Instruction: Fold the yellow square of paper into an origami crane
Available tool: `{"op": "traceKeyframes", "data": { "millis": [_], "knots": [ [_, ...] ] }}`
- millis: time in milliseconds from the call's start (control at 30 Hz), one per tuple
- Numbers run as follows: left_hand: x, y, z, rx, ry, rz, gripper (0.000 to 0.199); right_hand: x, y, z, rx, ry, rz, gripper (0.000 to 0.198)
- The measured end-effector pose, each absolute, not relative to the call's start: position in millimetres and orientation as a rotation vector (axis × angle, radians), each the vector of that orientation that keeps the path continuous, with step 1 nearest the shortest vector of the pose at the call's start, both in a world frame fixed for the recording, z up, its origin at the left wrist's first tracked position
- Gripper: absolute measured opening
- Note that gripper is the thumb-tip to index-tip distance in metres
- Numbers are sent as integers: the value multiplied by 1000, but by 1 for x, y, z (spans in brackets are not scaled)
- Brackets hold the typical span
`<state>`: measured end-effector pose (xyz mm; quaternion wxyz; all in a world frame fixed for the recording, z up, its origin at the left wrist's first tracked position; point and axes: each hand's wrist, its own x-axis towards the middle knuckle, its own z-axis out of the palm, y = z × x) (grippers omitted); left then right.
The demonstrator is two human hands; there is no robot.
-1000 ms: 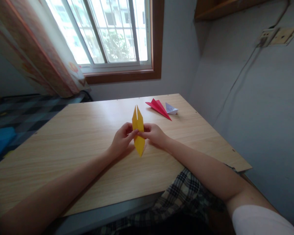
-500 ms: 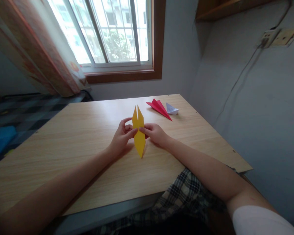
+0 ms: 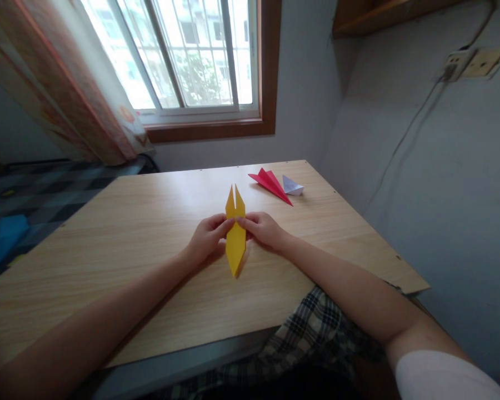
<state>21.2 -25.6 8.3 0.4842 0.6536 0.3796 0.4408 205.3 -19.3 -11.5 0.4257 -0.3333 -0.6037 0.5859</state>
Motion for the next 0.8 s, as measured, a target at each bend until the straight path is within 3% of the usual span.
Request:
{"op": "traceKeyframes", "data": {
  "millis": [800],
  "knots": [
    [22, -28, 7, 1517, 825, 895, 47, 209, -17, -4, -874, -1549, 1274, 53]
  ]
}}
